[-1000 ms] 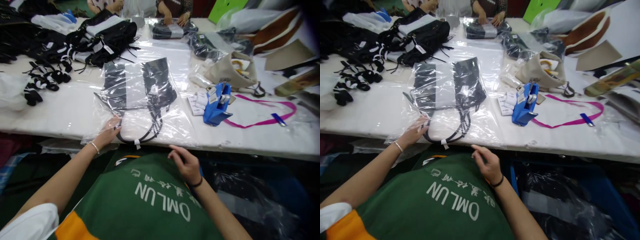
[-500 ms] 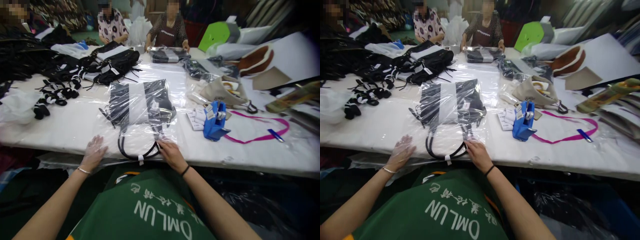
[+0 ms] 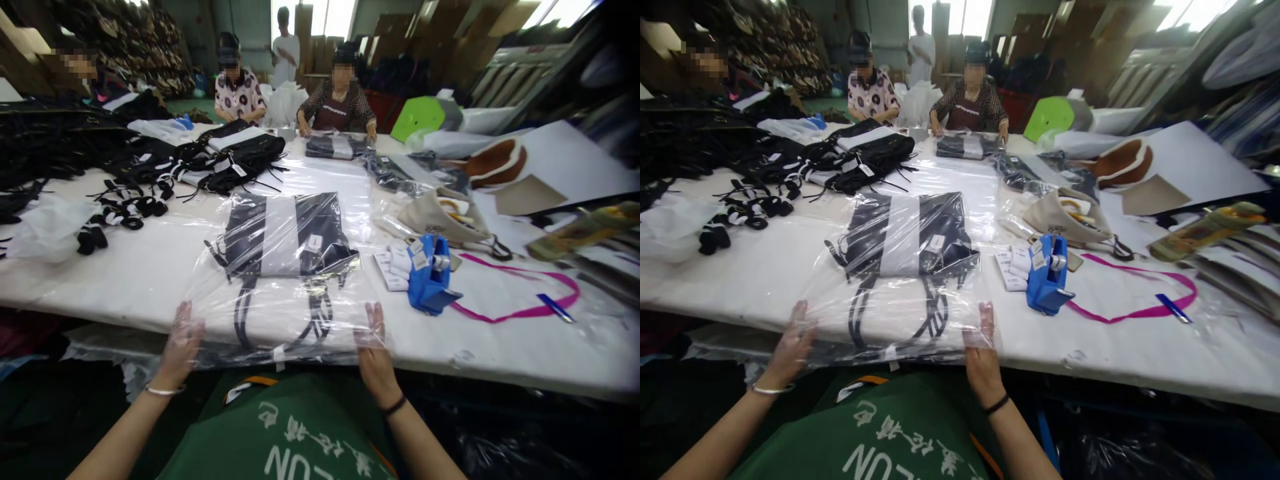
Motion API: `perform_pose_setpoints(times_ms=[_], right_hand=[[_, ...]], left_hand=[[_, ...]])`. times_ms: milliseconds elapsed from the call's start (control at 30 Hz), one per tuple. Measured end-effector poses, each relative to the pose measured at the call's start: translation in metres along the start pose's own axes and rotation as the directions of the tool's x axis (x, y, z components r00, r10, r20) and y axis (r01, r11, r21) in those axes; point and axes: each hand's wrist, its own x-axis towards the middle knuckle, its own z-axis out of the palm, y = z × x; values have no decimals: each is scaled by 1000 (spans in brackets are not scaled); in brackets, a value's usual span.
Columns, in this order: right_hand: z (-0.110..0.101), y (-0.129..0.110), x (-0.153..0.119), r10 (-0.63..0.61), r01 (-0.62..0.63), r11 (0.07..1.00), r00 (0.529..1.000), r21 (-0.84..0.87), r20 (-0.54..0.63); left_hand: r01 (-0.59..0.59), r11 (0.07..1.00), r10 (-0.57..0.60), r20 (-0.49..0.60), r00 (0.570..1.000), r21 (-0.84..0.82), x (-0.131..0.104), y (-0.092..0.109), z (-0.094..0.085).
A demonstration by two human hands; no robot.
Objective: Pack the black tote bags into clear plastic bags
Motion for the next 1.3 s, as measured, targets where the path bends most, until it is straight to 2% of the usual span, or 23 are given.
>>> perform_pose_setpoints(times_ms=[67,100,133,167,200,267,300,333,367,400,433,467,500,533,567,667,733,800,867,1000,1100,1200,1300], right_hand=[[-12,0,-6,40,-43,997,998,66,41],[-23,-1,-9,45,-51,996,995,67,93],[-37,-5,-12,54,-65,996,980,53,191],[-56,-11,-14,72,-86,996,938,26,338],[-76,-22,-12,102,-116,993,857,-5,505],[-117,-56,4,154,-183,981,526,-65,836],[-133,-76,19,151,-226,973,431,-55,890],[-143,-98,38,100,-229,973,409,-4,907],[-144,-118,62,26,-172,983,479,65,877],[-137,-135,88,-41,-74,991,613,109,789],[-122,-150,117,-105,37,992,756,118,646],[-100,-161,147,-163,132,986,859,99,486],[-72,-170,177,-217,204,976,912,73,347],[-41,-175,207,-261,260,965,937,37,233],[-9,-179,236,-271,277,961,945,-6,182],[74,-182,315,-149,164,974,983,-154,105],[110,-174,355,-76,92,965,994,-244,74],[129,-152,385,-65,78,939,997,-336,50],[137,-116,405,-77,89,889,996,-449,45],[137,-23,420,0,67,780,994,-623,107],[136,28,419,-3,53,788,997,-613,82],[136,50,418,15,11,819,999,-574,40],[137,56,419,26,3,829,999,-559,44]], left_hand=[[18,999,-20,-34,999,-39,-18,2,-8],[29,999,-30,-2,1000,-39,-29,5,-15],[40,999,-37,92,995,-26,-40,8,-25],[61,998,-57,219,974,-12,-48,13,-39],[86,996,-80,373,924,0,-52,19,-57],[136,991,-100,660,745,-2,-42,35,-101],[139,990,-75,765,640,-19,-25,45,-125],[153,987,-48,816,575,-49,-1,55,-145],[156,984,-13,833,553,-87,31,65,-160],[124,983,41,826,562,-133,68,74,-169],[79,983,74,757,649,-164,107,84,-169],[31,983,98,658,746,-182,147,92,-161],[-1,984,96,536,839,-176,187,100,-146],[-14,989,74,412,908,-147,224,108,-126],[3,995,26,296,955,-97,259,114,-102],[120,991,-128,161,979,58,342,124,-28],[159,979,-173,105,979,127,380,120,11],[147,970,-157,34,987,193,405,105,40],[152,954,-154,-14,988,259,418,81,62],[244,926,-250,-18,968,289,422,31,94],[250,929,-248,-43,968,274,418,12,106],[271,929,-274,-25,961,253,417,9,107],[279,929,-286,-3,958,244,418,11,105]])
